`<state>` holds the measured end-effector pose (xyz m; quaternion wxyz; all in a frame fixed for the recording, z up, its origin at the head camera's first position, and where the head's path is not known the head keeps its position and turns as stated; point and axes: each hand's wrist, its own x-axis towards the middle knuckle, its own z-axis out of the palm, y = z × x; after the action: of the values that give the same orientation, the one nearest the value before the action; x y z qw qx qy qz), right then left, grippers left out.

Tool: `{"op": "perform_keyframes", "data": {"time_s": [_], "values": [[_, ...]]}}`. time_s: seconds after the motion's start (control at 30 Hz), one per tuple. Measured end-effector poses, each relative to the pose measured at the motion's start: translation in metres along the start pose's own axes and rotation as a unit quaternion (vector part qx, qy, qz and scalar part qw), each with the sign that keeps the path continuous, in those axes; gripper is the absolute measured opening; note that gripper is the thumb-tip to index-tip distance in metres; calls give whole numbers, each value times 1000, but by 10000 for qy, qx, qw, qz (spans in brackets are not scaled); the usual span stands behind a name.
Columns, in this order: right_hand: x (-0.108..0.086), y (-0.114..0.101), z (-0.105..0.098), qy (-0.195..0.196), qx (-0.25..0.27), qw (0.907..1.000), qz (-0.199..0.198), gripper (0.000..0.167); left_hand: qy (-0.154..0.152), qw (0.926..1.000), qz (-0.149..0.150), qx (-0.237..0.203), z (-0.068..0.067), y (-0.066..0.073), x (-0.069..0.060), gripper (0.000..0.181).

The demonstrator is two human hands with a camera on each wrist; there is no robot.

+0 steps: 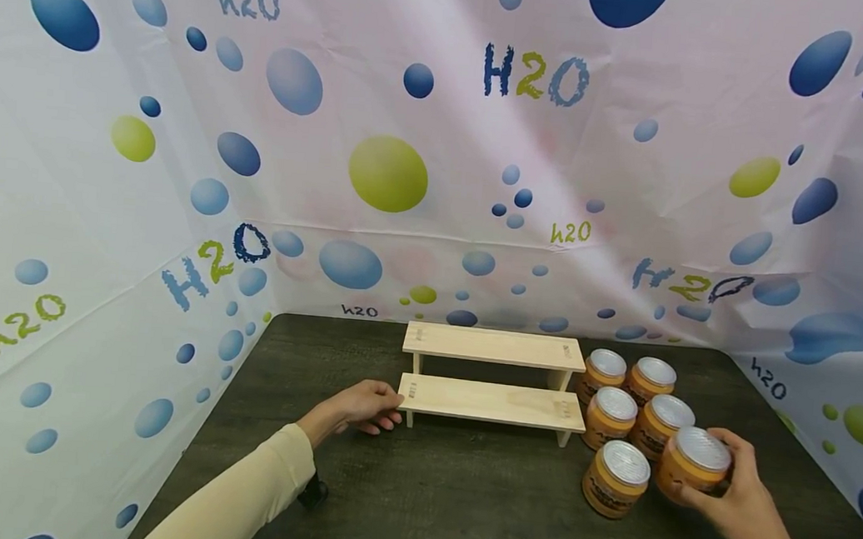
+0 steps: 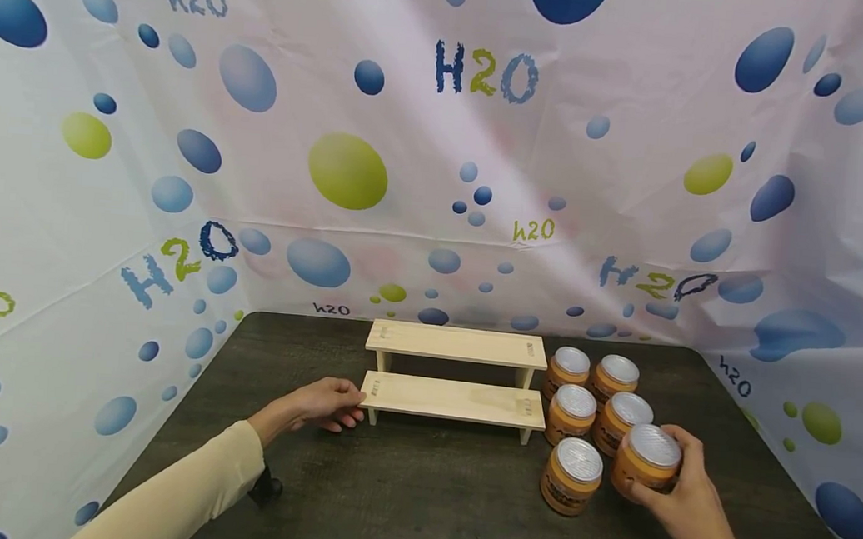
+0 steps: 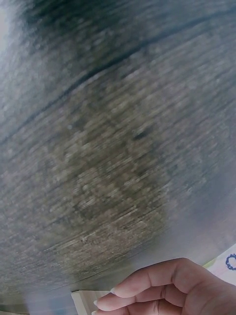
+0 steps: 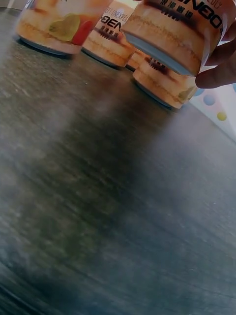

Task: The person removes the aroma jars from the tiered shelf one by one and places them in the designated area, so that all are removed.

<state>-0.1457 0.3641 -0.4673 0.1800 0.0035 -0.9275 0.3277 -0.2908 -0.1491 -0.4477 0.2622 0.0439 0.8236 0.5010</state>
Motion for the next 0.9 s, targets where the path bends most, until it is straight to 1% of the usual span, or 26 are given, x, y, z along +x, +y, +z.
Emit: {"op": "perform_keyframes", "data": {"time_s": [0.1, 0.2, 0.37, 0.7, 0.9], "values": [[1, -1, 1, -143, -58, 9998, 152, 99, -11, 10000, -16, -8, 0, -1, 0, 22], [0, -2, 3, -237, -53, 9995, 215, 99, 47, 10000, -63, -34, 1, -1, 2, 22], [0, -1, 4, -375, -108, 9988, 282, 98, 150, 9999, -45, 15, 3, -3, 4, 21], [0, 2, 7, -451, -159, 9983, 338, 99, 146, 9999, -43, 15, 2, -2, 3, 21], [0, 2, 8, -581, -156, 9971, 461, 100, 124, 9999, -37, -4, 2, -2, 3, 22]]}}
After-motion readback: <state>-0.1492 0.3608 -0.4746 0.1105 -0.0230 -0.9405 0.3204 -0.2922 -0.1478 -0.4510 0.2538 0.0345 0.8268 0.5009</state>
